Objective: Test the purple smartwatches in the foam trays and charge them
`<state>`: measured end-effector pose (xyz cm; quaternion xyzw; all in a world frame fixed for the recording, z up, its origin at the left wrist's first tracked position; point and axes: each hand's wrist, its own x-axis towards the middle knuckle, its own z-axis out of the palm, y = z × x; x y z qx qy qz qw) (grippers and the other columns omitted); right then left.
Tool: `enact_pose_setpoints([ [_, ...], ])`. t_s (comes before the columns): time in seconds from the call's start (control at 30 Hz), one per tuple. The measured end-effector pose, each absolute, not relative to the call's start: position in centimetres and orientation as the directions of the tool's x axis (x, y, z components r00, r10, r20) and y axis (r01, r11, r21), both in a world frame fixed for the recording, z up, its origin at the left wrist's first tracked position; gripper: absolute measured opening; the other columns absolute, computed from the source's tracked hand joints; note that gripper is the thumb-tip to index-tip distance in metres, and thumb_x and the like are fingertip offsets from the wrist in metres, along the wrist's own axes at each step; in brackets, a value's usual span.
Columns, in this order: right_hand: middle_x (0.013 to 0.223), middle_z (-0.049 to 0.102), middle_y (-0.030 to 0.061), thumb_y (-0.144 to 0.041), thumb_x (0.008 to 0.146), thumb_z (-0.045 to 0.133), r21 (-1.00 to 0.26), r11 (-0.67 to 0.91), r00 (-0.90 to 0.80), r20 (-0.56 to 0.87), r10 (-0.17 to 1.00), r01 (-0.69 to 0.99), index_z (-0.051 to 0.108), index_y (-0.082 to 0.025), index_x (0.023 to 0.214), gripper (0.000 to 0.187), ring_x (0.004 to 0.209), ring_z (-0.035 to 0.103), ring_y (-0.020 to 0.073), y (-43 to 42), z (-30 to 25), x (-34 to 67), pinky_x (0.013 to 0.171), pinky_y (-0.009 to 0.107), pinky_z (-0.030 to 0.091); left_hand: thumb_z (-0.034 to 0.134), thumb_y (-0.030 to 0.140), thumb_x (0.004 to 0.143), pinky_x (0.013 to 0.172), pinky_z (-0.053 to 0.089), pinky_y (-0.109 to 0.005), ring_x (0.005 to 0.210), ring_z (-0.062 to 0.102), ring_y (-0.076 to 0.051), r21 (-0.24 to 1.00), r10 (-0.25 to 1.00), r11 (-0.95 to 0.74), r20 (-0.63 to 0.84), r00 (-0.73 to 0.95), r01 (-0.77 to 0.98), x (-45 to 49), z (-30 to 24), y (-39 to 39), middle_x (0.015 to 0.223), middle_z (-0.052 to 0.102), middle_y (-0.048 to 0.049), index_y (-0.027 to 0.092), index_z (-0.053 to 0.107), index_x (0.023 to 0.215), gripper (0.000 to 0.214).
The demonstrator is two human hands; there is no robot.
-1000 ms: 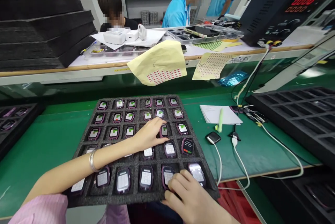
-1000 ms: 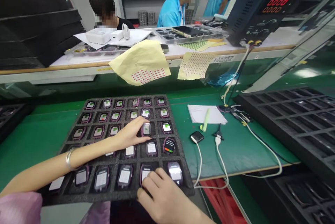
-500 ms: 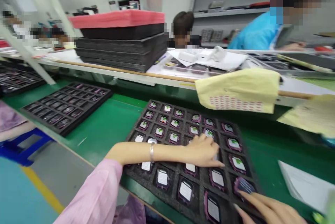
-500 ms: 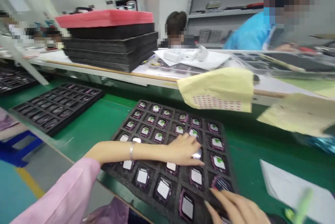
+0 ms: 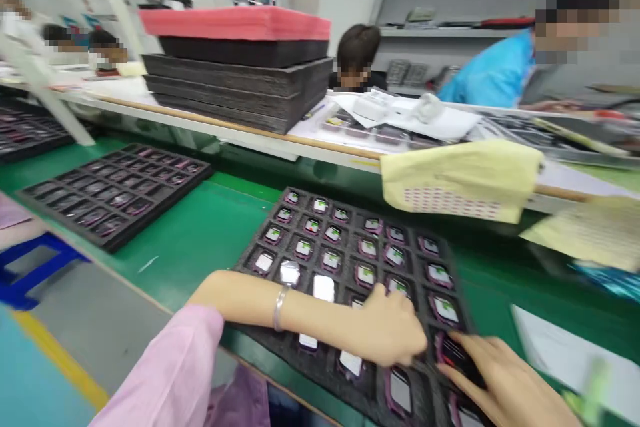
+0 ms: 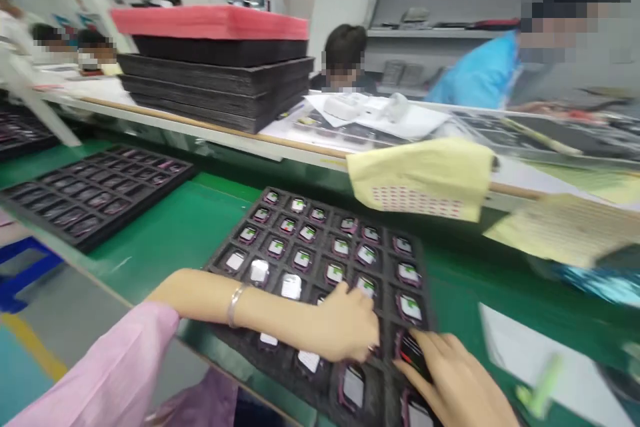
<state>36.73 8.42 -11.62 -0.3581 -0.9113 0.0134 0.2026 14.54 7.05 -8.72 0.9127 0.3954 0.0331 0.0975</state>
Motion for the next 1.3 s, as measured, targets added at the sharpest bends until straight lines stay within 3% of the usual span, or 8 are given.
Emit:
enact_pose_setpoints([
  [0.2,0.097,0.067,0.0114,-0.065,0.079,0.058,-0.599,0.341,-0.415,0.016,0.91,0.725,0.06,-0.017,0.117,0.061,0.083,0.063,0.03,7.8,-8.9,37.0,0.07,0.041,0.054,0.076,0.025,0.067,0.081,0.045,-0.053,0.101,0.052,-0.04,0.318,0.73,-0.644,-0.016,0.683,0.695,15.5,-9.4,8.1,0.103,0.059,-0.0272,0.003,0.063,0.089,0.034],
  [0.33,0.119,0.062,0.0107,-0.06,0.08,0.062,-0.934,0.111,-0.288,0.008,0.958,0.34,0.06,-0.022,0.116,0.053,0.111,0.056,0.0317,7.4,-7.3,36.7,0.091,0.041,0.048,0.08,0.032,0.063,0.081,0.047,-0.044,0.099,0.055,-0.034,0.503,0.708,-0.634,0.072,0.703,0.588,13.2,-9.6,8.7,0.102,0.059,-0.0205,0.007,0.059,0.091,0.043],
  [0.47,0.118,0.062,0.0126,-0.06,0.078,0.065,-0.998,-0.036,-0.335,-0.014,0.942,-0.06,0.056,-0.024,0.116,0.053,0.104,0.061,0.032,7.0,-6.5,33.7,0.087,0.046,0.05,0.069,0.037,0.076,0.072,0.051,-0.031,0.082,0.062,-0.019,0.722,0.755,-0.515,0.126,0.644,0.462,9.1,-8.3,8.7,0.091,0.063,-0.009,0.012,0.049,0.102,0.041],
  [0.6,0.11,0.065,0.014,-0.056,0.078,0.067,-0.985,-0.097,-0.4,-0.033,0.916,-0.142,0.055,-0.021,0.112,0.051,0.1,0.063,0.0303,7.6,-5.6,29.4,0.09,0.048,0.047,0.075,0.023,0.07,0.07,0.051,-0.029,0.075,0.064,-0.015,0.998,0.893,-0.053,0.04,0.449,0.017,5.4,-5.7,8.4,0.09,0.065,-0.0066,0.015,0.046,0.103,0.045],
  [0.87,0.098,0.069,0.0121,-0.046,0.087,0.061,-0.961,-0.064,-0.501,0.082,0.862,-0.268,0.059,-0.016,0.107,0.036,0.096,0.062,0.0252,9.7,-3.9,24.2,0.082,0.036,0.046,0.062,0.0,0.059,0.062,0.039,-0.018,0.07,0.051,-0.009,0.806,0.909,0.3,-0.08,0.409,-0.51,2.9,-4.1,7.5,0.09,0.066,-0.0072,0.015,0.055,0.098,0.043],
  [1.03,0.098,0.067,0.0115,-0.037,0.081,0.07,-0.971,0.063,-0.473,0.169,0.865,-0.231,0.059,-0.017,0.109,0.037,0.081,0.063,0.02,10.4,-2.1,22.5,0.056,0.024,0.046,0.053,-0.002,0.049,0.057,0.036,-0.017,0.07,0.049,-0.009,0.738,0.899,0.383,-0.16,0.407,-0.556,3.5,-5.0,7.2,0.083,0.061,-0.0047,0.011,0.064,0.088,0.043],
  [1.17,0.098,0.065,0.0076,-0.02,0.074,0.077,-0.969,0.148,-0.494,0.229,0.839,-0.198,0.057,-0.02,0.115,0.045,0.085,0.062,0.019,10.3,-1.7,22.3,0.065,0.026,0.051,0.054,0.0,0.054,0.081,0.045,-0.03,0.088,0.06,-0.019,0.694,0.875,0.432,-0.169,0.453,-0.577,4.0,-5.1,6.7,0.093,0.065,-0.0083,0.012,0.065,0.096,0.045],
  [1.3,0.086,0.064,0.0033,-0.015,0.073,0.077,-0.97,0.215,-0.502,0.242,0.83,-0.113,0.055,-0.024,0.119,0.051,0.076,0.06,0.017,9.8,-2.2,22.4,0.061,0.025,0.051,0.056,-0.003,0.058,0.084,0.048,-0.033,0.087,0.064,-0.021,0.635,0.89,0.436,-0.199,0.41,-0.638,4.3,-5.3,6.2,0.093,0.067,-0.0082,0.015,0.061,0.1,0.046],
])
